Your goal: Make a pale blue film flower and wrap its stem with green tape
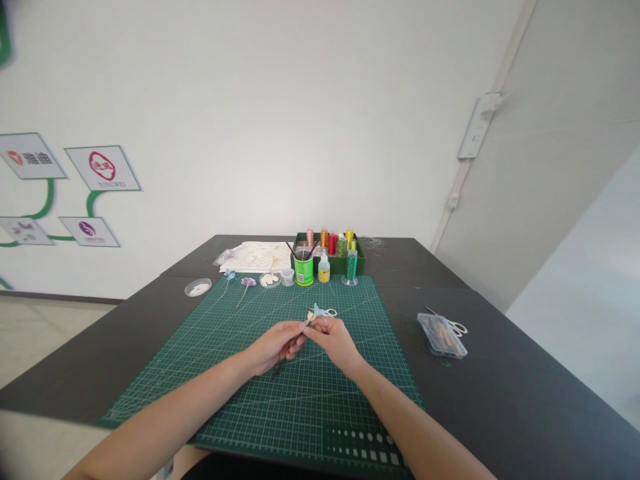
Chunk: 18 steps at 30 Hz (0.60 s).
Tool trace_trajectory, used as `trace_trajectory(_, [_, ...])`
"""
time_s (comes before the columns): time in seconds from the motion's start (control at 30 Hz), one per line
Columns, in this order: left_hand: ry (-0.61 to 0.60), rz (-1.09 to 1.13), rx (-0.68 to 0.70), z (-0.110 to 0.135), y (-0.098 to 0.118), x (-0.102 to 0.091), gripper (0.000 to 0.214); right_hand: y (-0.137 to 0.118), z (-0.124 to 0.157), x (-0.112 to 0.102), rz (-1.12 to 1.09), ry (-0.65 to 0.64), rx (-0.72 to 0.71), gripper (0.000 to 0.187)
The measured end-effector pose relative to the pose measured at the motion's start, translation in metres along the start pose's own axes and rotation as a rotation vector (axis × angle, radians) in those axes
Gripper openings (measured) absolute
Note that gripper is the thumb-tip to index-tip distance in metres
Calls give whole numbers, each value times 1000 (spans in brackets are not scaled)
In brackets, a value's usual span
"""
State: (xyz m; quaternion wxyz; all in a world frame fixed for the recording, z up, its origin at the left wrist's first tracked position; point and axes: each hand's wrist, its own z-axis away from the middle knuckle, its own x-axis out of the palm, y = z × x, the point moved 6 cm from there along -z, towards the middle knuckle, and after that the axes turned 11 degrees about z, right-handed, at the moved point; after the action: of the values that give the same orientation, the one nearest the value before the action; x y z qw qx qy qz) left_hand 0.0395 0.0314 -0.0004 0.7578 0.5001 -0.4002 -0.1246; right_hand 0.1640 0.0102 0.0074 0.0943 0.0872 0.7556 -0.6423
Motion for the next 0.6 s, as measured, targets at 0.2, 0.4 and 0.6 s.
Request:
trace_trajectory(0.2, [-28,-10,4,0,2,1,51,-5,2,0,8,16,-58,37])
trace_trajectory(0.4, [4,-40,80,1,4,-1,53,-12,4,-1,-17,57,-88,37])
trace_trajectory(0.6, [89,-85,200,2,9,-4,57,-4,1,-7,0,132,-56,37])
